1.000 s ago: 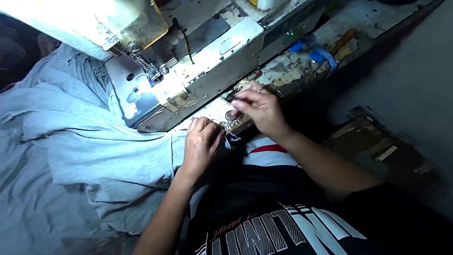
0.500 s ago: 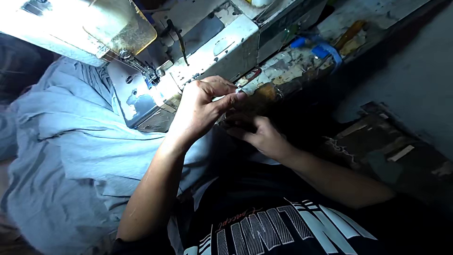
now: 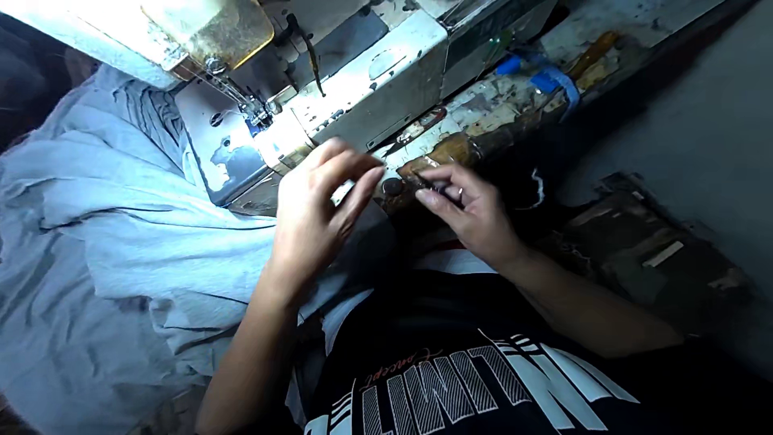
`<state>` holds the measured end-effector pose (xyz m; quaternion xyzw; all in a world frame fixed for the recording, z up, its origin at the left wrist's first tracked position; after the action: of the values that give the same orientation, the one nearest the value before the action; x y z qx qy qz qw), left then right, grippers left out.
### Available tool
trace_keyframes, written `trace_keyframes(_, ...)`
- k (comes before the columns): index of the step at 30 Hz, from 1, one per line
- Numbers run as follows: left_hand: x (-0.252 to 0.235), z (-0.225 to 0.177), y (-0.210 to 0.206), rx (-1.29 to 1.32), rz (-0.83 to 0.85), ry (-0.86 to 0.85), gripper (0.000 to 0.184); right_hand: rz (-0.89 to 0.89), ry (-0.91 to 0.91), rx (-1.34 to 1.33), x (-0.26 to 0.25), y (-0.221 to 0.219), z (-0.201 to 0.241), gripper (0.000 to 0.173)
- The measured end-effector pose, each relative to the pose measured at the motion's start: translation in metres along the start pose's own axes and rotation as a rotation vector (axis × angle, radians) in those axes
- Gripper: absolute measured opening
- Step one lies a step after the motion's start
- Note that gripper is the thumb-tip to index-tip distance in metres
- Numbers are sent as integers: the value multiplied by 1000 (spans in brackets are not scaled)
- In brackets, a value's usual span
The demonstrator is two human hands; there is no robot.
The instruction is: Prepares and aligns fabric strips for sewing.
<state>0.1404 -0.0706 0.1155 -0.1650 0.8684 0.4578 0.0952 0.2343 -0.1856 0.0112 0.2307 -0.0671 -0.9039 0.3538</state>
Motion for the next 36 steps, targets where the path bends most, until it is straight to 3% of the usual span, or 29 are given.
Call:
trace_keyframes(3,42,55,-24,-190,-23,150,25,-51,185,466,-31,1,15,31)
trace_keyframes(5,55,64,-32,-208,-110,129,17,11,272,588,-42,-14,24,33)
trace_keyframes(7,55,52,-17,-147,-179,87,16,44,374,473,-38,-22,41,37)
trace_keyframes(10,51,33,3,-117,-198,49,15,185,381,284,-14,-40,47,41)
trace_keyframes(15,51,60,-33,-205,-95,49,17,22,372,329,-1,-30,50,24)
trace_keyframes(19,55,34,-2,-81,-247,-52,14,162,371,302,3,-43,50,28)
trace_keyframes(21,58,19,23,-58,-355,-91,14,193,323,220,5,-49,46,14)
trace_keyframes(24,86,17,36,173,-502,0,13,332,-75,-327,9,-62,27,4)
trace_keyframes(26,110,27,13,480,-495,172,8,436,-347,-722,15,-81,21,13)
trace_keyframes(28,123,37,-8,616,-451,271,12,484,-430,-883,19,-94,25,17)
trace_keyframes(31,120,39,-7,541,-473,259,10,450,-321,-800,12,-93,35,16)
trace_keyframes(33,120,34,-3,549,-484,241,9,335,-229,-684,4,-79,31,15)
trace_keyframes(36,124,38,-17,803,-379,366,11,169,-179,-471,4,-59,15,10)
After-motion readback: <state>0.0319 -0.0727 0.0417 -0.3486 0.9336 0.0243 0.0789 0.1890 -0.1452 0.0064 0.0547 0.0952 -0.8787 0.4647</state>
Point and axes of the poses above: each hand's wrist, its own x-axis away from the middle knuckle, its own y-axis out of the back of the hand, z = x × y, the point moved 10 cm from there along -x, towards the middle knuckle, and after that the axes turned 7 degrees about x, right-handed, at the moved point
